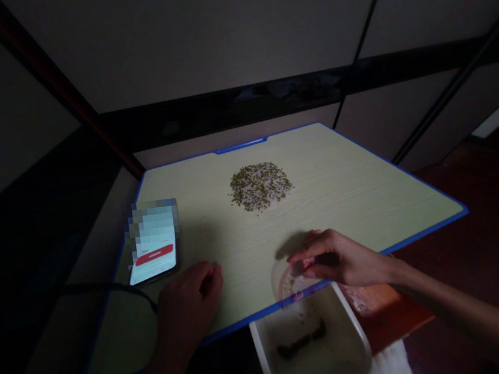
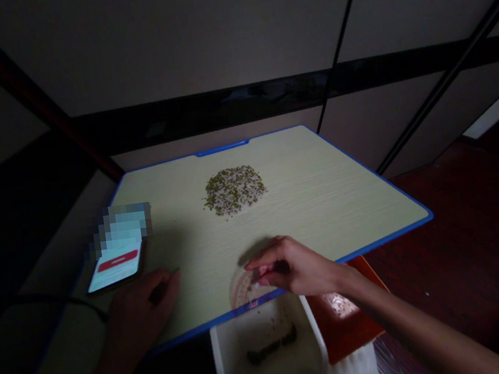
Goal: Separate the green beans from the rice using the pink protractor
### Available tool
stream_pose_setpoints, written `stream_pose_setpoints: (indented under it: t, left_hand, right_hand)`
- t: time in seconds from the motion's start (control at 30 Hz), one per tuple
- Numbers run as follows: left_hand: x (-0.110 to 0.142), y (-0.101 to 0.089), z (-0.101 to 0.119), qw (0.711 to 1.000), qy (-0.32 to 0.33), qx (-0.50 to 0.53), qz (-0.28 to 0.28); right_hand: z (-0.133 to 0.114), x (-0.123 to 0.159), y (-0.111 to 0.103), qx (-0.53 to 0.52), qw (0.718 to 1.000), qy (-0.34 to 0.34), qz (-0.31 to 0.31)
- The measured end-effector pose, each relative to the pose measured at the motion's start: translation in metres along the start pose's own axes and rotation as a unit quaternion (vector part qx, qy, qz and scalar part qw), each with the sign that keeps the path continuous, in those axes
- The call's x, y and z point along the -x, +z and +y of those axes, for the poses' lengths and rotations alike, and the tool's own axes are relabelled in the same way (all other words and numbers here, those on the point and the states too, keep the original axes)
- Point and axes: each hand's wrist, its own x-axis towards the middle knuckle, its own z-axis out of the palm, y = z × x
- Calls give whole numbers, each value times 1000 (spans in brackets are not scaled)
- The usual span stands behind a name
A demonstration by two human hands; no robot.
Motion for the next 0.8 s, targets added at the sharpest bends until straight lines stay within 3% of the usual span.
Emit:
stream_pose_setpoints:
  t: [0.23,0.4,0.53,0.67,0.8]
  left_hand:
    - [-1,1,0,1000,16,-9,4]
    - [3,3,-3,999,39,-15,17]
    - [5,5,-7,998,51,-13,19]
    - [4,5,-9,998,56,-3,12]
    - [6,10,-10,1000,-16,3,1]
  right_hand:
    - [21,2,-34,-115,979,106,130]
    - [38,-5,-71,-65,960,121,243]
    - [51,-13,-96,-26,955,142,260]
    - [58,-29,-117,-9,957,120,263]
    - [62,-51,-132,-30,959,92,267]
